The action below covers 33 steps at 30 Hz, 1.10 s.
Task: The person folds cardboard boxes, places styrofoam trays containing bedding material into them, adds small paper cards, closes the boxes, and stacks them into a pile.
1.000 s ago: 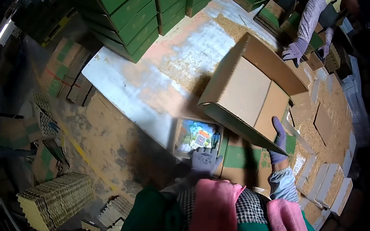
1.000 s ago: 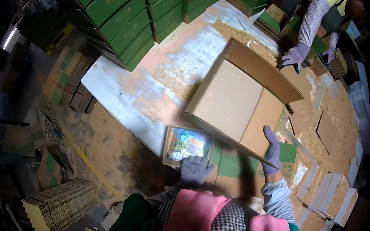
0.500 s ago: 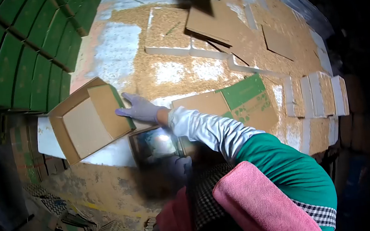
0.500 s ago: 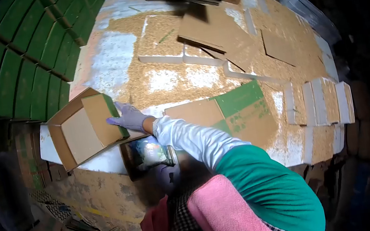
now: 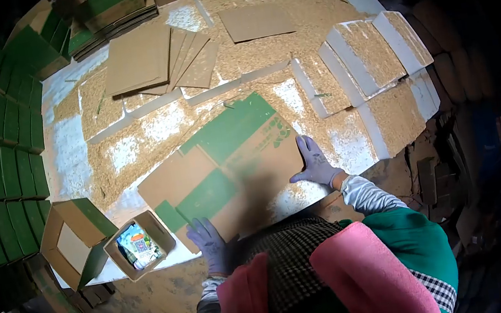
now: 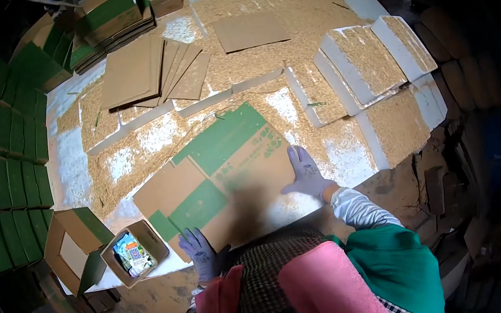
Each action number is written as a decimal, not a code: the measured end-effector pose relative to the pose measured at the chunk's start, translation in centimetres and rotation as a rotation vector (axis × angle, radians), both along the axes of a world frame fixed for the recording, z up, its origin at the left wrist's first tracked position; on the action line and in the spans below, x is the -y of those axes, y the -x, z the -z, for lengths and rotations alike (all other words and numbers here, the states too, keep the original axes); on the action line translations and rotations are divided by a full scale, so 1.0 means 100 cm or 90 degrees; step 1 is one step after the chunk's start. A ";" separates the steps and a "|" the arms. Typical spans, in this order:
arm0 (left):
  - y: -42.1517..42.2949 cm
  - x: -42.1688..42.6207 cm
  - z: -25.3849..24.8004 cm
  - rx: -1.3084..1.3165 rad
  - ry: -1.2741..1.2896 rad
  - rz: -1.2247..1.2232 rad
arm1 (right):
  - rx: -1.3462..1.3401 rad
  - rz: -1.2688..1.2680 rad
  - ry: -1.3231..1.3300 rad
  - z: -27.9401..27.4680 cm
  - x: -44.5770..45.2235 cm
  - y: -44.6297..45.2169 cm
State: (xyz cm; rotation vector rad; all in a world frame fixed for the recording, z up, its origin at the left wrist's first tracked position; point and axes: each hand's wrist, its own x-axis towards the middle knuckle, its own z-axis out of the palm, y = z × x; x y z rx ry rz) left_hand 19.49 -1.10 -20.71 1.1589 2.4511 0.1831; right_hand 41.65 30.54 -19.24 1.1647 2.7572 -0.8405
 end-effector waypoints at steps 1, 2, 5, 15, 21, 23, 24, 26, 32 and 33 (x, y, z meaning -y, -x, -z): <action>0.001 0.004 -0.002 0.016 -0.062 0.004 | -0.029 -0.028 -0.034 -0.002 0.002 -0.010; 0.003 0.010 -0.004 0.033 -0.124 0.009 | -0.042 -0.010 -0.035 -0.004 0.002 -0.019; 0.013 0.010 -0.062 0.145 -0.175 -0.015 | -0.239 -0.028 -0.120 -0.038 -0.004 -0.030; 0.093 -0.084 -0.205 0.440 -0.162 -0.005 | -0.500 -0.185 0.284 -0.199 -0.061 0.057; 0.021 -0.155 -0.151 -0.021 -0.184 0.395 | -0.297 0.074 0.045 -0.123 -0.036 0.113; 0.024 -0.156 -0.132 -0.159 -0.051 0.497 | -0.287 0.010 0.086 -0.125 -0.037 0.096; 0.030 -0.162 -0.141 -0.211 -0.141 0.489 | -0.285 -0.053 0.125 -0.129 -0.043 0.092; 0.042 -0.172 -0.156 -0.397 -0.279 0.285 | -0.206 -0.027 0.091 -0.132 -0.051 0.085; 0.015 -0.160 -0.129 -0.408 -0.331 0.341 | -0.125 -0.015 -0.063 -0.094 -0.028 0.070; 0.018 -0.167 -0.137 -0.408 -0.360 0.313 | -0.151 0.002 -0.077 -0.093 -0.019 0.067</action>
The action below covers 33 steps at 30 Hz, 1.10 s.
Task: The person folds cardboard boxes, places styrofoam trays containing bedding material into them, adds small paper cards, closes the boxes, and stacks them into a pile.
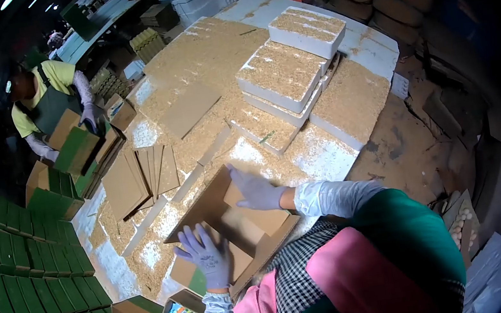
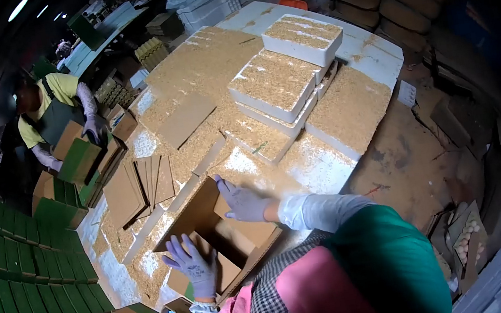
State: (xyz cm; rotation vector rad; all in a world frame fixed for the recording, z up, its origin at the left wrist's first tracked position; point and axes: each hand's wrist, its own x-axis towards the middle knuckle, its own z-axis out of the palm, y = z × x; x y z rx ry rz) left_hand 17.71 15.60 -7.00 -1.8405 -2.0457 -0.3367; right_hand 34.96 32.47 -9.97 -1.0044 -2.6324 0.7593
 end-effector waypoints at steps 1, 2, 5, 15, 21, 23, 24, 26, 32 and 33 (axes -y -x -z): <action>0.006 -0.004 -0.008 0.023 -0.022 -0.022 | 0.018 0.007 0.021 0.002 0.005 -0.003; 0.010 -0.018 -0.026 0.039 -0.023 -0.022 | -0.022 0.009 0.046 -0.002 -0.003 -0.001; 0.015 -0.034 -0.035 0.017 -0.033 -0.032 | -0.107 0.035 0.052 -0.009 -0.006 -0.008; 0.058 -0.025 0.001 0.501 0.221 0.090 | -0.087 0.053 -0.212 -0.012 0.014 -0.021; 0.037 0.028 -0.003 0.349 0.100 0.092 | -0.072 -0.001 0.243 0.094 0.014 -0.030; 0.061 0.051 0.002 0.521 -0.006 0.012 | -0.145 -0.023 0.363 0.058 0.041 -0.028; 0.073 0.057 0.019 0.749 -0.154 0.085 | -0.178 -0.010 0.445 0.007 0.051 -0.019; 0.060 0.061 0.024 1.046 -0.330 0.041 | -0.416 -0.032 0.388 -0.064 0.055 0.002; 0.115 0.116 0.144 1.192 -0.163 -0.193 | -0.181 -0.237 0.236 -0.075 0.096 0.068; 0.105 0.114 0.143 1.403 -0.237 -0.207 | -0.232 -0.285 0.205 -0.051 0.118 0.082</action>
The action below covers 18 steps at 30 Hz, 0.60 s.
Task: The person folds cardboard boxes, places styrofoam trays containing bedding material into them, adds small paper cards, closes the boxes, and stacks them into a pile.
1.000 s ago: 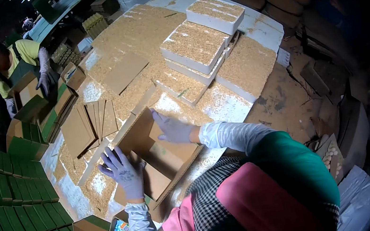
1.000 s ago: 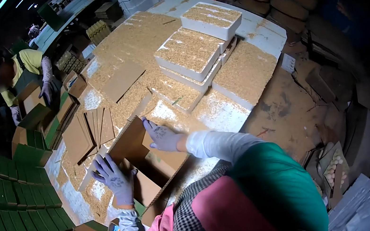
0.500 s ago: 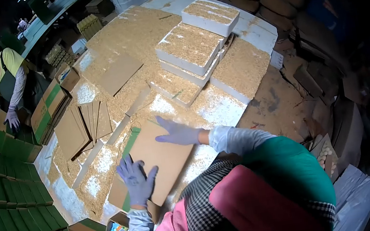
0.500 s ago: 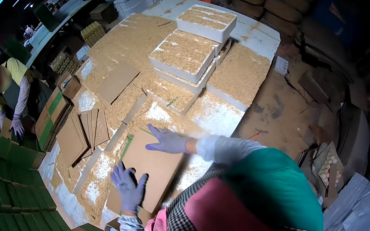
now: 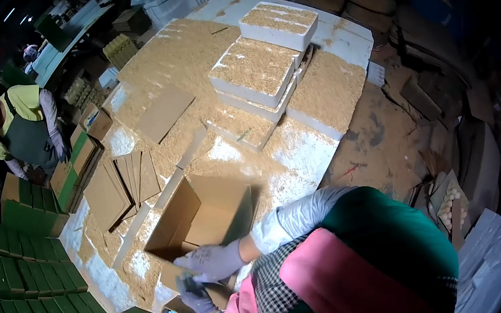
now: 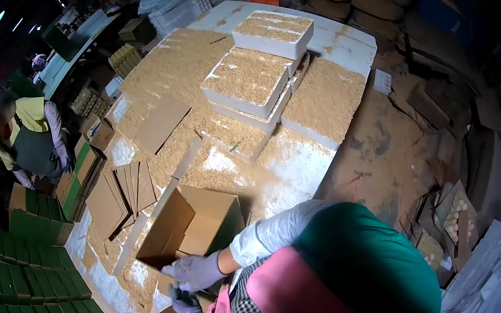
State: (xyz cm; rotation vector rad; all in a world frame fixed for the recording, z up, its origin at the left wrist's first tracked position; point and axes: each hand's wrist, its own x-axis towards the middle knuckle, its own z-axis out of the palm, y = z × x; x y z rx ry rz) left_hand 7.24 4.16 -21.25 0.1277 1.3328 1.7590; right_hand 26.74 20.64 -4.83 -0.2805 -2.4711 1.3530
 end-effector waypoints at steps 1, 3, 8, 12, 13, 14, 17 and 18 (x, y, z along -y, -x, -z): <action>-0.036 -0.021 -0.081 0.041 0.022 -0.200 | 0.030 -0.082 -0.022 0.016 0.013 0.006; -0.052 -0.035 -0.123 -0.100 -0.014 0.069 | 0.150 -0.239 0.010 0.017 0.023 0.004; -0.062 -0.054 -0.075 -0.595 0.309 -0.034 | 0.157 -0.088 -0.139 0.017 -0.071 -0.052; -0.072 -0.073 -0.103 -0.503 0.346 -0.076 | 0.285 0.097 -0.176 0.058 -0.130 -0.081; -0.068 -0.078 -0.087 -0.518 0.347 -0.093 | 0.294 0.107 -0.189 0.064 -0.139 -0.087; -0.065 -0.082 -0.075 -0.535 0.337 -0.087 | 0.291 0.114 -0.192 0.068 -0.144 -0.092; -0.068 -0.078 -0.095 -0.515 0.346 -0.079 | 0.228 0.156 -0.132 0.065 -0.161 -0.114; -0.069 -0.078 -0.091 -0.512 0.346 -0.083 | 0.200 0.198 -0.086 0.063 -0.169 -0.125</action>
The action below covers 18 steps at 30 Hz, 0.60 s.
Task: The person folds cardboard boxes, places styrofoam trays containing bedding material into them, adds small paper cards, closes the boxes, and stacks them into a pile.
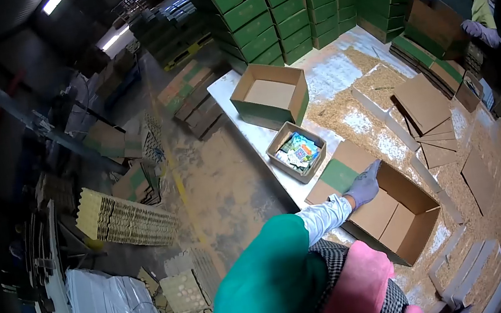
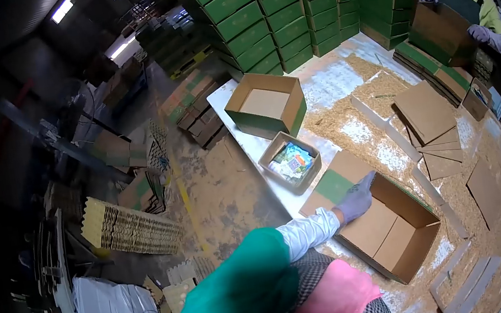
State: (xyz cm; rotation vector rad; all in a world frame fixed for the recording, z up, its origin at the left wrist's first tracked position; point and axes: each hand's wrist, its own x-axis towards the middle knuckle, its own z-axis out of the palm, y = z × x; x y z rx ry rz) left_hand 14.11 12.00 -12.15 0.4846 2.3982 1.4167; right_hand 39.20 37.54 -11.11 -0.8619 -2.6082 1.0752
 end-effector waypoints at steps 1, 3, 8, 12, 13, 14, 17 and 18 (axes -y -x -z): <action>0.000 -0.001 0.006 -0.014 0.021 0.009 | -0.051 0.097 0.046 0.001 -0.009 -0.017; 0.003 -0.001 0.008 -0.029 0.039 0.003 | -0.163 0.313 0.101 -0.001 -0.037 -0.053; -0.002 0.004 -0.027 0.079 0.046 0.024 | -0.381 0.600 0.217 -0.002 -0.106 -0.148; 0.004 -0.001 -0.005 0.020 -0.004 0.001 | -0.496 0.599 0.352 0.006 -0.104 -0.184; 0.008 -0.003 0.005 0.019 -0.020 -0.001 | -0.539 0.587 0.348 0.003 -0.097 -0.175; 0.006 -0.003 -0.004 0.034 -0.048 -0.013 | -0.578 0.653 0.481 -0.026 -0.065 -0.149; 0.016 -0.008 -0.004 0.109 -0.084 0.017 | -0.569 0.443 0.674 -0.030 -0.037 -0.120; 0.023 -0.009 -0.006 0.153 -0.090 0.022 | -0.523 0.363 0.683 -0.035 -0.027 -0.106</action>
